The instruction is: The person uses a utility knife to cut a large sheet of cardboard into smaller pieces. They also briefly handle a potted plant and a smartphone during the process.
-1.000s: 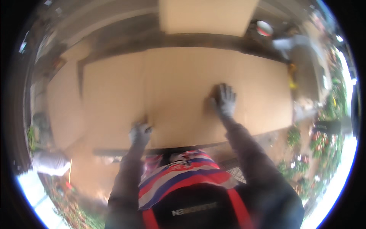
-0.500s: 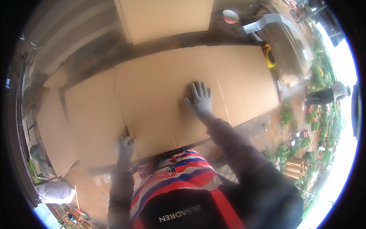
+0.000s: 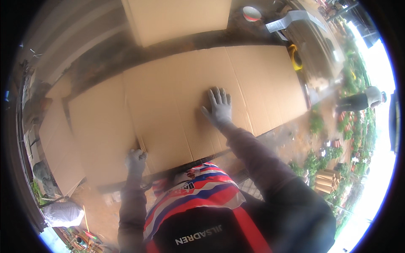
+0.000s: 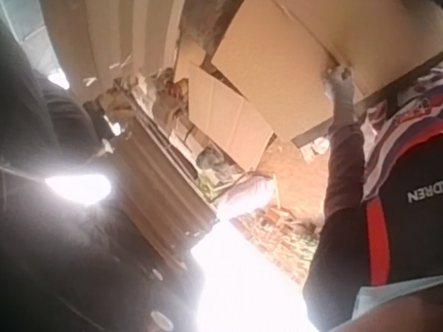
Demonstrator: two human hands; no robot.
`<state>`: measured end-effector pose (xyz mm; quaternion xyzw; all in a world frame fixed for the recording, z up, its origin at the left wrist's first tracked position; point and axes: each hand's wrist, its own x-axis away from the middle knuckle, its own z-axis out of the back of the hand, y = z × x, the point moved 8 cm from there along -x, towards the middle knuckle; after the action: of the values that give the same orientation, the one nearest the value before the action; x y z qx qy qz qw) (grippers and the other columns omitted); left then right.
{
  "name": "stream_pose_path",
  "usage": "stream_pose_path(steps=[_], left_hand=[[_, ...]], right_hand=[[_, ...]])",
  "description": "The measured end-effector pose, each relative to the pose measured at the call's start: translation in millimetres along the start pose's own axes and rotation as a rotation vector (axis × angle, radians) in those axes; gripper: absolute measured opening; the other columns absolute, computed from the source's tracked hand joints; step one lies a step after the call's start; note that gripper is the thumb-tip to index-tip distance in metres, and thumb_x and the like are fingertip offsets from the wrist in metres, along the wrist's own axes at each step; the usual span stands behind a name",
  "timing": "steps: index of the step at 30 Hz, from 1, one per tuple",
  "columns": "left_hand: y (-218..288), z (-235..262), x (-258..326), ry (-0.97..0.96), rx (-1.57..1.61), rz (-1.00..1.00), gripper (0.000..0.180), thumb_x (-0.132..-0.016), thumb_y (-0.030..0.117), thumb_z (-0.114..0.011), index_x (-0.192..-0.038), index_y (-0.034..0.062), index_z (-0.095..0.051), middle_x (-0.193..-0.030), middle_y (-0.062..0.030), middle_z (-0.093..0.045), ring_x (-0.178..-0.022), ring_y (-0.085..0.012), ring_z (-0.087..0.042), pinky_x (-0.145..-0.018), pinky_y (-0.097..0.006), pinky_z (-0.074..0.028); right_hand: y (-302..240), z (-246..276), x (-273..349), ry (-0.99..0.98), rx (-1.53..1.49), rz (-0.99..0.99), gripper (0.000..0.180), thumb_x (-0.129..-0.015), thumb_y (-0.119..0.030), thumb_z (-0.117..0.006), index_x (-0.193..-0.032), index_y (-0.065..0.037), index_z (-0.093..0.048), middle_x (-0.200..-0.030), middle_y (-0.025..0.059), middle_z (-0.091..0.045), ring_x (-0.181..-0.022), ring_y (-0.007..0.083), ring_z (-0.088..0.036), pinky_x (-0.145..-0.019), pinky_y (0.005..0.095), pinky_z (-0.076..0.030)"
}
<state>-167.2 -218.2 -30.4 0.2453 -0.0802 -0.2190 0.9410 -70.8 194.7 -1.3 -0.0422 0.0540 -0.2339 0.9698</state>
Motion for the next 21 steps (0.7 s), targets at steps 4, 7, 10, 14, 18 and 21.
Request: stream_pose_path(steps=[4,7,10,14,18,21], left_hand=[[5,2,-1,0.012,-0.005,-0.111,0.03,-0.073,0.02,-0.076,-0.062,0.0069,-0.052,-0.07,-0.0124,-0.05,-0.067,-0.0318,-0.052,-0.059,-0.046,-0.041],[2,2,-2,0.023,0.001,-0.106,0.031,-0.072,0.02,-0.077,-0.062,0.0071,-0.051,-0.069,-0.0121,-0.05,-0.066,-0.0315,-0.051,-0.058,-0.046,-0.04],[3,4,-2,0.027,0.024,-0.062,0.031,-0.072,0.02,-0.077,-0.061,0.0071,-0.051,-0.068,-0.012,-0.049,-0.066,-0.0315,-0.051,-0.058,-0.046,-0.04],[8,8,0,0.048,-0.019,-0.03,0.03,-0.072,0.022,-0.077,-0.062,0.0075,-0.053,-0.067,-0.0121,-0.05,-0.066,-0.0315,-0.051,-0.059,-0.047,-0.041],[7,6,1,0.1,-0.074,-0.028,0.029,-0.073,0.026,-0.075,-0.062,0.0082,-0.055,-0.068,-0.0122,-0.053,-0.068,-0.032,-0.054,-0.06,-0.047,-0.043],[-8,-7,1,0.027,0.157,0.163,0.026,-0.074,0.03,-0.073,-0.064,0.0098,-0.061,-0.072,-0.0122,-0.058,-0.072,-0.0325,-0.059,-0.063,-0.046,-0.046]], right_hand=[[0,-2,-1,0.028,-0.004,0.017,0.076,-0.087,-0.051,-0.058,-0.148,-0.011,-0.035,-0.153,0.0164,-0.033,-0.143,0.0388,-0.025,-0.115,0.056,-0.018],[1,-4,-2,0.043,0.003,0.019,0.076,-0.087,-0.051,-0.058,-0.148,-0.011,-0.035,-0.153,0.0163,-0.033,-0.142,0.0389,-0.026,-0.115,0.0561,-0.018],[0,-2,-3,0.048,-0.001,0.016,0.076,-0.087,-0.051,-0.058,-0.148,-0.011,-0.036,-0.153,0.0163,-0.033,-0.142,0.0387,-0.026,-0.115,0.0561,-0.018],[-4,6,-4,0.016,-0.011,-0.006,0.076,-0.087,-0.052,-0.058,-0.148,-0.012,-0.036,-0.154,0.0156,-0.032,-0.143,0.0382,-0.024,-0.115,0.0559,-0.017],[-2,5,-6,-0.068,-0.013,-0.064,0.077,-0.086,-0.051,-0.059,-0.148,-0.013,-0.034,-0.154,0.0148,-0.031,-0.144,0.0379,-0.022,-0.116,0.0559,-0.016],[-1,-2,-7,-0.098,-0.061,-0.044,0.08,-0.084,-0.047,-0.064,-0.149,-0.014,-0.031,-0.155,0.0145,-0.029,-0.145,0.0382,-0.02,-0.115,0.0576,-0.016]])
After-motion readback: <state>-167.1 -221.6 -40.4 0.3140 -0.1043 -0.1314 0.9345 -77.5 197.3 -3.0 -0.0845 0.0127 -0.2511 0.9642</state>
